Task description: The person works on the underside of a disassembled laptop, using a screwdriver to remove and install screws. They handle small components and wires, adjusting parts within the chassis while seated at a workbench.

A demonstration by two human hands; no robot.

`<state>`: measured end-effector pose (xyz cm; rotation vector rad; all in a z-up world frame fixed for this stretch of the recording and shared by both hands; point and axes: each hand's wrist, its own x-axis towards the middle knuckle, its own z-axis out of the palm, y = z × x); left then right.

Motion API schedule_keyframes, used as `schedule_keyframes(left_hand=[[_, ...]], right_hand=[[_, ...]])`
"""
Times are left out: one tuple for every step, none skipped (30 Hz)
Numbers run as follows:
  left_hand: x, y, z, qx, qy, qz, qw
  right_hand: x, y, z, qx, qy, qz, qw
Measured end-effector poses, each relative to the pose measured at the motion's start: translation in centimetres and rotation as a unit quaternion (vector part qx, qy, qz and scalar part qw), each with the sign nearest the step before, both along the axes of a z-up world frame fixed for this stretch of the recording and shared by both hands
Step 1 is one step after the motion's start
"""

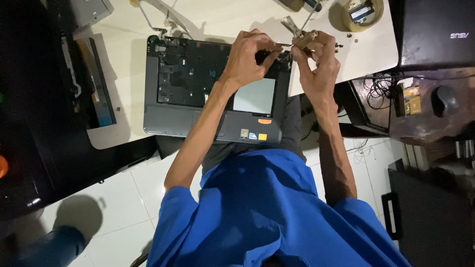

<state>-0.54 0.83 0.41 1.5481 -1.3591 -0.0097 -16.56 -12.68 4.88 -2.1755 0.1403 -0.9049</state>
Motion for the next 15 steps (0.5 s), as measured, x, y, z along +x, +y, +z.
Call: schedule_keyframes(left_hand=[[-0.1, 0.0, 0.3, 0.000, 0.000, -0.001, 1.000], [-0.1, 0.1, 0.6, 0.019, 0.007, -0.008, 1.000], [-0.2, 0.2, 0.9, 0.038, 0.013, -0.015, 0.999], [-0.2, 0.1, 0.8, 0.039, 0.013, -0.015, 0.999], [-0.2, 0.1, 0.7, 0.036, 0.002, -0.013, 0.999], [-0.2, 0.1, 0.6, 0.033, -0.008, -0.011, 0.999], [-0.1, 0.0, -0.1, 0.033, -0.009, -0.011, 0.999], [0.1, -0.1, -0.8, 0.044, -0.032, 0.000, 0.999], [0.2, -0.3, -1.5, 0.054, -0.055, 0.011, 0.997], [0.2, -0.3, -1.7, 0.055, -0.054, 0.012, 0.997], [0.2, -0.3, -1.8, 0.048, -0.078, 0.017, 0.996], [0.3, -0.5, -1.8, 0.040, -0.102, 0.021, 0.994], [0.3, -0.4, -1.3, 0.040, -0.103, 0.020, 0.994], [0.2, -0.4, -0.8, 0.033, -0.095, 0.008, 0.995], [0.2, -0.4, -0.3, 0.025, -0.087, -0.005, 0.996]], right_hand=[[0.0, 0.1, 0.2, 0.000, 0.000, -0.001, 1.000], [0.0, 0.2, 0.4, 0.004, 0.006, 0.003, 1.000], [0.1, 0.3, 0.6, 0.009, 0.012, 0.006, 1.000], [0.1, 0.3, 0.7, 0.009, 0.012, 0.006, 1.000], [0.2, 0.4, 0.8, 0.012, 0.016, 0.016, 1.000], [0.2, 0.5, 0.8, 0.016, 0.020, 0.025, 0.999], [0.2, 0.4, 0.5, 0.016, 0.020, 0.025, 0.999], [0.2, 0.3, 0.2, 0.002, 0.028, 0.009, 1.000], [0.1, 0.2, -0.1, -0.012, 0.037, -0.007, 0.999], [0.2, 0.4, 0.3, -0.011, 0.037, -0.006, 0.999], [0.2, 0.6, 0.7, 0.001, 0.033, 0.008, 0.999], [0.3, 0.8, 1.1, 0.012, 0.029, 0.022, 0.999], [0.3, 0.6, 0.9, 0.013, 0.028, 0.021, 0.999], [0.3, 0.5, 0.6, -0.001, 0.033, 0.017, 0.999], [0.3, 0.4, 0.3, -0.014, 0.037, 0.012, 0.999]])
